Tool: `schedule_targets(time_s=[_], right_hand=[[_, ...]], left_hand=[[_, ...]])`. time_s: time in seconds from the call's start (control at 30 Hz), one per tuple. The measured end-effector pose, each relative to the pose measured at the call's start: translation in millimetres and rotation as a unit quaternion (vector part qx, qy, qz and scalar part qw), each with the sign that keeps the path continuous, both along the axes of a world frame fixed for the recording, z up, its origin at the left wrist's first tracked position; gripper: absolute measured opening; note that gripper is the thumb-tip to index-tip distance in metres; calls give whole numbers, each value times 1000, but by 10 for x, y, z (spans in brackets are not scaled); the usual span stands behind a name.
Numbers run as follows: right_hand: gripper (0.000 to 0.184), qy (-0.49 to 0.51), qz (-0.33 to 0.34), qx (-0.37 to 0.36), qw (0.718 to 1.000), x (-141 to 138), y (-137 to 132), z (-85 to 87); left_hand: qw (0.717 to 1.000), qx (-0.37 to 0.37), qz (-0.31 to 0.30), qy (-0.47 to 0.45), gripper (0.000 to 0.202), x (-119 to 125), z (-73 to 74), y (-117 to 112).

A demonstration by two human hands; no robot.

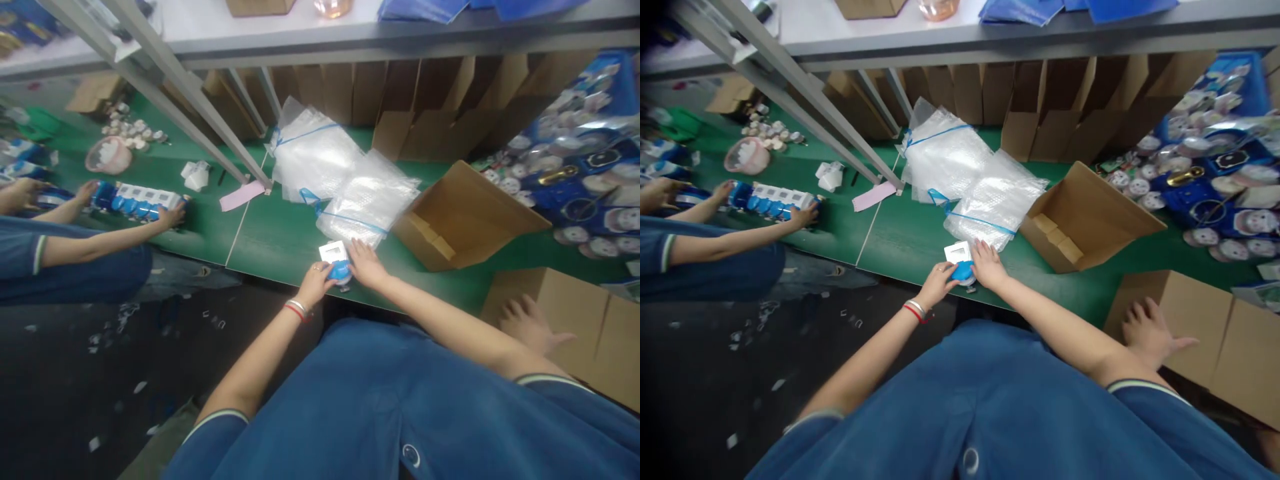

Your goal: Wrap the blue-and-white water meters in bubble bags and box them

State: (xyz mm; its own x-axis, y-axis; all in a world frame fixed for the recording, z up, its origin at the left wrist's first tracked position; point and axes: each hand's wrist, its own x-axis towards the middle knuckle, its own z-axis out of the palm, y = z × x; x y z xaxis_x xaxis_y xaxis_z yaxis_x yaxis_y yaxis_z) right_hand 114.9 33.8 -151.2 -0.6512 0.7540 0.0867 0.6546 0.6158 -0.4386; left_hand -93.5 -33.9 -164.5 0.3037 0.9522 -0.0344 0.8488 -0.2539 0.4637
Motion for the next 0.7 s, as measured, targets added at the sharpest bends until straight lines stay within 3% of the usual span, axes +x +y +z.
schedule_targets(time_s=[0.17,0.3,0.4,0.53,0.63,0.7], right_hand=[[61,30,84,114,989,65,-201,747],[59,59,117,138,982,58,-229,1134],[57,60,134,134,980,32,-247,1240],[53,75,137,92,983,-13,-163,1219],[55,103,68,-32,992,-33,107,1144],[53,160,-13,-180,970,-26,366,1111]], left_hand=[[997,-67,37,-25,42,-196,63,287],[994,-100,31,-15,43,-217,92,459],[994,-109,20,-5,45,-216,90,504],[992,-122,23,5,48,-260,46,539],[991,-132,24,-13,51,-290,11,564],[990,-134,32,-20,52,-286,12,557]])
